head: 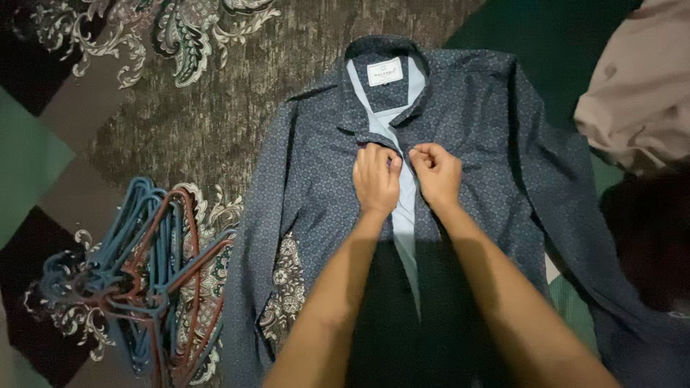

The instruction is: The person buttons a dark patterned shirt laid on a bed, starting from the collar and working down the placket, then buttons the cuffs. The person folds the shirt neatly on the bed.

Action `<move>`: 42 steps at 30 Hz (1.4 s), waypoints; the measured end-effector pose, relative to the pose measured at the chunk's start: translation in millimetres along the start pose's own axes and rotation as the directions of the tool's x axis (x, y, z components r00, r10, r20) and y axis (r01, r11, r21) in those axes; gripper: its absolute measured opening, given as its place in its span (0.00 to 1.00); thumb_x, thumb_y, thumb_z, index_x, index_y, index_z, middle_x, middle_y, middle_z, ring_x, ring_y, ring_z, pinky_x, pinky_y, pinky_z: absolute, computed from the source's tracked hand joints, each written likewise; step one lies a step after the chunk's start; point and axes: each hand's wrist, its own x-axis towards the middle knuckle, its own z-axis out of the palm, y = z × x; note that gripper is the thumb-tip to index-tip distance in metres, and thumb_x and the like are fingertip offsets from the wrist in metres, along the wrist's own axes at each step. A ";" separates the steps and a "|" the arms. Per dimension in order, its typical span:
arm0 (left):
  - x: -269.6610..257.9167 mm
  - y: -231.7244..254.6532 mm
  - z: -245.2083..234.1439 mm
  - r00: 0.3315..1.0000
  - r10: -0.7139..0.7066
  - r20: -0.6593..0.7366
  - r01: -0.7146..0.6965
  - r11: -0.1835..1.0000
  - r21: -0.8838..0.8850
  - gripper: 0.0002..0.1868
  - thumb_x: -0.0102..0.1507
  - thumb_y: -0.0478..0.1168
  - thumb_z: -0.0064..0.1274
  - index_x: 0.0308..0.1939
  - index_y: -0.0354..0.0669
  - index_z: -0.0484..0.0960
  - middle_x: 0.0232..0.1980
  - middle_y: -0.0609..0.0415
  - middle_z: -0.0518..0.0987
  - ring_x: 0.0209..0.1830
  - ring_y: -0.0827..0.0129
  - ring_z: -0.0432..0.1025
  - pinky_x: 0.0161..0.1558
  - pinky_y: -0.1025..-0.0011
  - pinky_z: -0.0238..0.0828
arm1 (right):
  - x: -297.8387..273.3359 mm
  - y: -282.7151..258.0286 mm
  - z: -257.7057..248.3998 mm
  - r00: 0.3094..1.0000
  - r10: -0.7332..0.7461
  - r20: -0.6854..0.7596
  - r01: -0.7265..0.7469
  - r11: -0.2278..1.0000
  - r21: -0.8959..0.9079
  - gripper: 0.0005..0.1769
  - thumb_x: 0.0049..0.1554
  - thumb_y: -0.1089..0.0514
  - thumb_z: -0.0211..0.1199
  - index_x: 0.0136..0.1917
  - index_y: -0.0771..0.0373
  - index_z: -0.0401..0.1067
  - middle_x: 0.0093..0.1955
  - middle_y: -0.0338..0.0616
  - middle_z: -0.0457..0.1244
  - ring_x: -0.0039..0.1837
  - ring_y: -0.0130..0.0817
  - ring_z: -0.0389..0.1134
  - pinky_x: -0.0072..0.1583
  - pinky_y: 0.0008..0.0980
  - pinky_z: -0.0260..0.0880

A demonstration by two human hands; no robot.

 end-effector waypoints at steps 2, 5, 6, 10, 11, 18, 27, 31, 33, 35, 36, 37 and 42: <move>0.1 -1.4 -1.1 0.999 0.028 0.016 -0.029 0.999 0.019 0.10 0.67 0.47 0.50 0.39 0.46 0.75 0.45 0.50 0.73 0.50 0.51 0.67 0.51 0.55 0.60 | 1.3 0.8 1.0 1.000 0.007 -0.014 -0.007 1.000 -0.009 0.10 0.58 0.58 0.70 0.49 0.67 0.79 0.35 0.36 0.68 0.36 0.17 0.62 0.40 0.23 0.64; -1.6 -2.3 -1.8 0.997 0.058 0.050 -0.059 0.998 0.029 0.10 0.66 0.48 0.49 0.39 0.46 0.76 0.44 0.50 0.73 0.48 0.52 0.67 0.49 0.55 0.59 | 4.1 2.8 4.4 0.999 0.044 -0.023 -0.043 0.997 0.062 0.10 0.59 0.58 0.70 0.49 0.67 0.80 0.37 0.34 0.69 0.37 0.17 0.63 0.40 0.22 0.64; -2.8 -2.4 -1.6 0.996 0.073 0.056 -0.075 0.997 0.031 0.11 0.66 0.49 0.49 0.39 0.46 0.76 0.43 0.50 0.73 0.48 0.52 0.67 0.49 0.55 0.59 | 4.6 4.1 5.4 0.999 0.033 -0.027 -0.031 0.998 0.047 0.10 0.59 0.58 0.70 0.49 0.67 0.80 0.36 0.34 0.68 0.37 0.17 0.63 0.40 0.22 0.64; -4.1 -4.4 0.0 0.996 0.091 0.021 -0.091 0.996 -0.001 0.12 0.69 0.50 0.48 0.39 0.47 0.76 0.43 0.50 0.72 0.47 0.52 0.67 0.49 0.55 0.60 | 7.8 11.5 10.1 0.999 0.014 -0.052 -0.012 1.000 0.027 0.09 0.59 0.58 0.70 0.48 0.67 0.80 0.36 0.35 0.69 0.38 0.17 0.63 0.41 0.22 0.64; -5.5 -4.2 1.3 0.997 0.072 0.018 -0.072 0.997 -0.013 0.12 0.68 0.50 0.48 0.40 0.47 0.77 0.43 0.50 0.73 0.48 0.52 0.67 0.49 0.55 0.60 | 6.7 14.3 9.5 0.998 0.018 -0.062 -0.016 0.999 0.032 0.09 0.59 0.59 0.70 0.48 0.67 0.80 0.36 0.34 0.69 0.38 0.17 0.64 0.41 0.22 0.64; -0.2 -25.2 16.0 0.988 -0.117 0.105 0.132 0.979 -0.158 0.12 0.65 0.49 0.53 0.38 0.46 0.82 0.40 0.54 0.77 0.47 0.58 0.70 0.50 0.61 0.63 | 9.5 28.9 -1.5 0.996 0.028 0.089 -0.042 0.986 0.160 0.06 0.58 0.61 0.69 0.47 0.67 0.79 0.40 0.33 0.70 0.42 0.17 0.67 0.46 0.20 0.67; 2.7 -62.9 36.2 0.956 -0.202 0.210 0.257 0.927 -0.275 0.09 0.62 0.45 0.59 0.38 0.44 0.86 0.39 0.53 0.80 0.45 0.59 0.72 0.49 0.63 0.67 | 10.1 38.0 -5.4 0.984 0.032 0.173 -0.070 0.974 0.215 0.08 0.56 0.62 0.70 0.48 0.68 0.80 0.41 0.35 0.70 0.42 0.19 0.68 0.47 0.21 0.68; 2.4 -58.2 34.1 0.953 -0.214 0.216 0.261 0.940 -0.220 0.09 0.61 0.45 0.61 0.37 0.45 0.87 0.38 0.53 0.80 0.44 0.59 0.73 0.49 0.63 0.68 | 11.7 40.6 -6.0 0.981 0.029 0.192 -0.095 0.934 0.343 0.08 0.57 0.62 0.70 0.49 0.68 0.81 0.43 0.35 0.71 0.44 0.19 0.68 0.48 0.20 0.68; 3.3 -59.8 34.8 0.960 -0.194 0.204 0.237 0.948 -0.212 0.09 0.61 0.46 0.61 0.37 0.45 0.87 0.38 0.53 0.80 0.44 0.59 0.73 0.49 0.62 0.68 | 10.6 34.7 -7.9 0.981 0.026 0.190 -0.087 0.944 0.319 0.08 0.57 0.61 0.71 0.49 0.68 0.81 0.43 0.35 0.71 0.44 0.19 0.69 0.49 0.20 0.69; 2.7 -60.9 38.8 0.966 -0.172 0.191 0.212 0.955 -0.209 0.09 0.60 0.45 0.61 0.37 0.45 0.87 0.38 0.53 0.80 0.44 0.59 0.73 0.49 0.62 0.68 | 7.3 25.4 -8.9 0.984 0.027 0.176 -0.069 0.968 0.240 0.09 0.56 0.61 0.72 0.49 0.68 0.82 0.42 0.36 0.72 0.44 0.18 0.69 0.48 0.20 0.69; 2.1 -62.1 39.3 0.970 -0.161 0.182 0.198 0.958 -0.207 0.09 0.60 0.45 0.61 0.37 0.45 0.87 0.38 0.53 0.80 0.44 0.59 0.73 0.49 0.62 0.68 | 5.8 20.1 -8.4 0.984 0.036 0.176 -0.077 0.969 0.234 0.09 0.56 0.61 0.73 0.48 0.68 0.82 0.42 0.37 0.71 0.43 0.19 0.68 0.47 0.20 0.69; 1.5 -63.1 39.5 0.973 -0.149 0.173 0.184 0.961 -0.204 0.09 0.60 0.45 0.61 0.37 0.45 0.87 0.38 0.53 0.80 0.45 0.58 0.73 0.49 0.61 0.67 | 4.2 15.5 -7.7 0.983 0.045 0.176 -0.085 0.970 0.228 0.10 0.55 0.61 0.74 0.48 0.68 0.82 0.41 0.38 0.71 0.42 0.19 0.68 0.47 0.20 0.69; 0.9 -66.1 40.4 0.969 -0.165 0.186 0.206 0.951 -0.230 0.10 0.60 0.46 0.62 0.37 0.44 0.87 0.38 0.52 0.81 0.44 0.59 0.73 0.48 0.62 0.68 | 4.0 9.8 -5.1 0.989 0.022 0.143 -0.055 0.972 0.227 0.10 0.54 0.61 0.74 0.48 0.68 0.81 0.42 0.39 0.72 0.43 0.20 0.71 0.47 0.21 0.72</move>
